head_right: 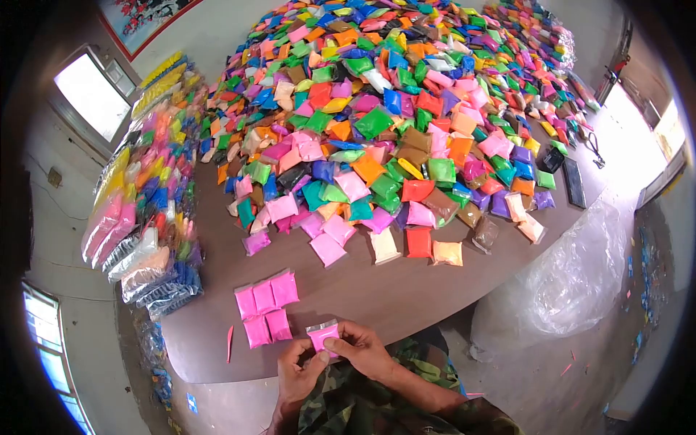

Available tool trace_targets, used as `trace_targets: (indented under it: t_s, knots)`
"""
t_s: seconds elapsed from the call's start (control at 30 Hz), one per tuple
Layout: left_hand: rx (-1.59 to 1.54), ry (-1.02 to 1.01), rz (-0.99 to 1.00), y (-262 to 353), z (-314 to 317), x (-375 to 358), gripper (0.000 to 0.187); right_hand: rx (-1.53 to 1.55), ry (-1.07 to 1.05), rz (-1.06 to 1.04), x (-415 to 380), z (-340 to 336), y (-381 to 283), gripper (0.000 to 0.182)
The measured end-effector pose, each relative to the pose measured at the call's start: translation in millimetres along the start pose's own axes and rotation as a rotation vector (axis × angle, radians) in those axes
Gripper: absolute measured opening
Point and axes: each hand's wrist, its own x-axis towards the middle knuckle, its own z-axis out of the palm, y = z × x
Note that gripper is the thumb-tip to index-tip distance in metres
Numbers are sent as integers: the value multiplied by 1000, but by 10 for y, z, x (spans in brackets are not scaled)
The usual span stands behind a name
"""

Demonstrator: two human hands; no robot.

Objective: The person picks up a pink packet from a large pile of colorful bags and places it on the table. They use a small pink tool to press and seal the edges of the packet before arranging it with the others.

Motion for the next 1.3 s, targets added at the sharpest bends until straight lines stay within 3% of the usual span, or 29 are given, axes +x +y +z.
trace_targets:
  t_s: [0.23, 0.43, 0.53, 0.63, 0.73, 0.83, 1.03, 1.23, 1.3]
  knots:
    - [-150, 18, -74, -119, -7, -53, 16, -166, -7, -37, -13, 35, 41, 13]
    - [-7, 111, 27, -222, 50, -10, 21, -210, -80, 35, 9, -37, 51, 14]
    - [98, 169, 188, -57, 89, 33, 21, -198, -49, 76, -16, 39, -67, 14]
    - [102, 144, 186, -61, 91, 21, 20, -147, -5, 40, -21, 45, -42, 15]
    - [-84, 81, 7, -142, 108, -41, 20, -147, 14, -23, -24, 44, 21, 16]
    - [-170, 109, -44, -71, 131, -67, 22, -182, -2, -32, -46, 56, 54, 17]
    - [-151, 207, -58, -193, 125, -82, 20, -315, -28, -6, -31, 96, -15, 18]
    - [85, 212, 131, -105, 85, -21, 21, -283, 2, 3, -12, 133, -32, 19]
    - [-2, 128, 26, -172, 63, -45, 19, -288, 11, -26, -18, 117, -21, 19]
